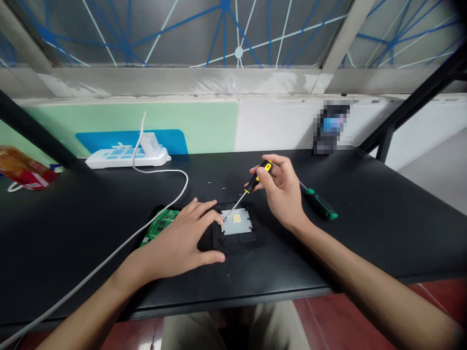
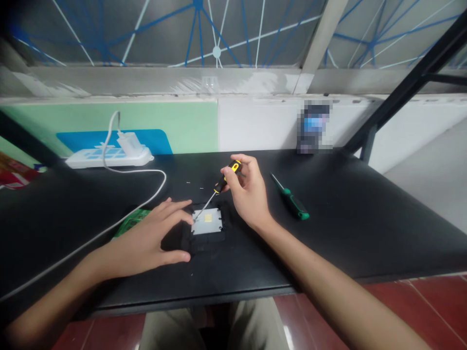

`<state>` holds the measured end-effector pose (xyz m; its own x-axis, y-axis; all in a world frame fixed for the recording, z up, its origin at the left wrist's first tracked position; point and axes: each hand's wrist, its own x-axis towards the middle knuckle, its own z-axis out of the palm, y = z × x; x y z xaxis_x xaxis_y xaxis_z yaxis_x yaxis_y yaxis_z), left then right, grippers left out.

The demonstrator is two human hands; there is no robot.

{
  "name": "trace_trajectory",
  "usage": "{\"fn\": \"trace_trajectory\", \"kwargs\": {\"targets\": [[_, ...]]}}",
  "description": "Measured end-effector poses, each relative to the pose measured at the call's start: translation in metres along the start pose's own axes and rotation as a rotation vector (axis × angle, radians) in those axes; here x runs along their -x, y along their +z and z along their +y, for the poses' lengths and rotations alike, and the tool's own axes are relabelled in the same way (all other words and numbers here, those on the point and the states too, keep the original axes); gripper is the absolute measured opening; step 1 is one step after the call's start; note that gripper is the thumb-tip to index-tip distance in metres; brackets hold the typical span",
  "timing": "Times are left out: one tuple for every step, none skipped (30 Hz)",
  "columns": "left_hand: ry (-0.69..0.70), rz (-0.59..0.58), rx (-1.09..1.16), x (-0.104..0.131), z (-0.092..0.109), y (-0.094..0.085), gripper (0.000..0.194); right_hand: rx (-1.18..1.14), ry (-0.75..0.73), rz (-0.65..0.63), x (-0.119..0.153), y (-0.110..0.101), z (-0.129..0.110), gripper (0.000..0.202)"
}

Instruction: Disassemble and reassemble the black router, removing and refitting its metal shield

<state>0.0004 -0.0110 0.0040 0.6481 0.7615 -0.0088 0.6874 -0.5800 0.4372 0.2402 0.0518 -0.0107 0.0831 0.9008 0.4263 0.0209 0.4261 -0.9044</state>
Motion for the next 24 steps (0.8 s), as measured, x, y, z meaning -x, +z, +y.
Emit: {"fn": "trace_trajectory", "kwargs": {"targets": [[0.0, -0.003, -0.004, 0.0, 0.0, 0.0, 0.044, 0.0, 0.001, -0.004, 0.0, 0.0, 0.0, 0.033], [0.0, -0.008, -0.009, 0.0, 0.0, 0.0, 0.043, -0.002, 0.002, -0.006, 0.0, 0.0, 0.0, 0.033], [0.0, -0.011, -0.011, 0.0, 0.0, 0.0, 0.043, -0.006, 0.003, -0.008, 0.0, 0.0, 0.0, 0.033], [0.0, -0.012, -0.012, 0.001, 0.0, -0.001, 0.043, -0.012, 0.004, -0.008, 0.0, 0.0, 0.0, 0.032], [0.0, -0.01, -0.011, 0.001, 0.0, -0.001, 0.043, -0.017, 0.005, -0.006, 0.0, 0.0, -0.001, 0.032], [-0.001, -0.008, -0.01, 0.001, 0.001, -0.001, 0.044, -0.024, 0.007, -0.003, 0.001, 0.001, -0.001, 0.032], [-0.001, -0.007, -0.01, 0.001, 0.001, -0.001, 0.044, -0.03, 0.009, -0.003, 0.001, 0.001, -0.001, 0.032], [-0.002, -0.005, -0.01, 0.001, 0.0, -0.001, 0.044, -0.038, 0.011, -0.007, 0.001, 0.001, -0.002, 0.033], [-0.005, -0.006, -0.01, 0.001, 0.0, -0.001, 0.044, -0.048, 0.012, -0.016, 0.001, 0.001, -0.003, 0.033], [-0.009, -0.007, -0.009, 0.001, 0.0, -0.001, 0.044, -0.057, 0.011, -0.03, 0.002, 0.001, -0.003, 0.033], [-0.013, -0.009, -0.007, 0.001, -0.001, 0.0, 0.045, -0.063, 0.006, -0.046, 0.002, 0.001, -0.004, 0.032], [-0.02, -0.008, -0.004, 0.001, -0.001, 0.0, 0.045, -0.065, -0.006, -0.061, 0.003, 0.001, -0.005, 0.031], [-0.027, -0.006, 0.002, 0.0, -0.001, 0.001, 0.045, -0.063, -0.024, -0.074, 0.003, 0.002, -0.006, 0.03], [-0.032, -0.002, 0.009, 0.0, -0.001, 0.001, 0.045, -0.058, -0.05, -0.087, 0.004, 0.002, -0.007, 0.029], [-0.034, 0.003, 0.016, 0.0, -0.002, 0.001, 0.045, -0.054, -0.08, -0.1, 0.005, 0.002, -0.007, 0.029], [-0.033, 0.009, 0.022, 0.0, -0.002, 0.002, 0.045, -0.052, -0.112, -0.116, 0.006, 0.003, -0.008, 0.03], [-0.03, 0.015, 0.026, 0.0, -0.002, 0.002, 0.045, -0.054, -0.144, -0.133, 0.007, 0.004, -0.009, 0.03], [-0.027, 0.019, 0.027, -0.001, -0.002, 0.002, 0.045, -0.055, -0.173, -0.15, 0.008, 0.005, -0.01, 0.031], [-0.025, 0.022, 0.027, -0.001, -0.002, 0.002, 0.045, -0.053, -0.197, -0.165, 0.009, 0.006, -0.011, 0.032], [-0.024, 0.024, 0.026, 0.0, -0.002, 0.002, 0.045, -0.046, -0.215, -0.176, 0.01, 0.007, -0.013, 0.033], [-0.026, 0.025, 0.025, 0.0, -0.002, 0.002, 0.046, -0.034, -0.228, -0.186, 0.011, 0.008, -0.014, 0.034], [-0.03, 0.025, 0.024, 0.0, -0.002, 0.002, 0.046, -0.019, -0.239, -0.198, 0.011, 0.009, -0.016, 0.035], [-0.034, 0.023, 0.022, 0.0, -0.002, 0.002, 0.046, -0.002, -0.252, -0.21, 0.012, 0.01, -0.018, 0.036], [-0.04, 0.017, 0.019, 0.001, -0.003, 0.003, 0.047, 0.014, -0.269, -0.225, 0.012, 0.011, -0.02, 0.037]]}}
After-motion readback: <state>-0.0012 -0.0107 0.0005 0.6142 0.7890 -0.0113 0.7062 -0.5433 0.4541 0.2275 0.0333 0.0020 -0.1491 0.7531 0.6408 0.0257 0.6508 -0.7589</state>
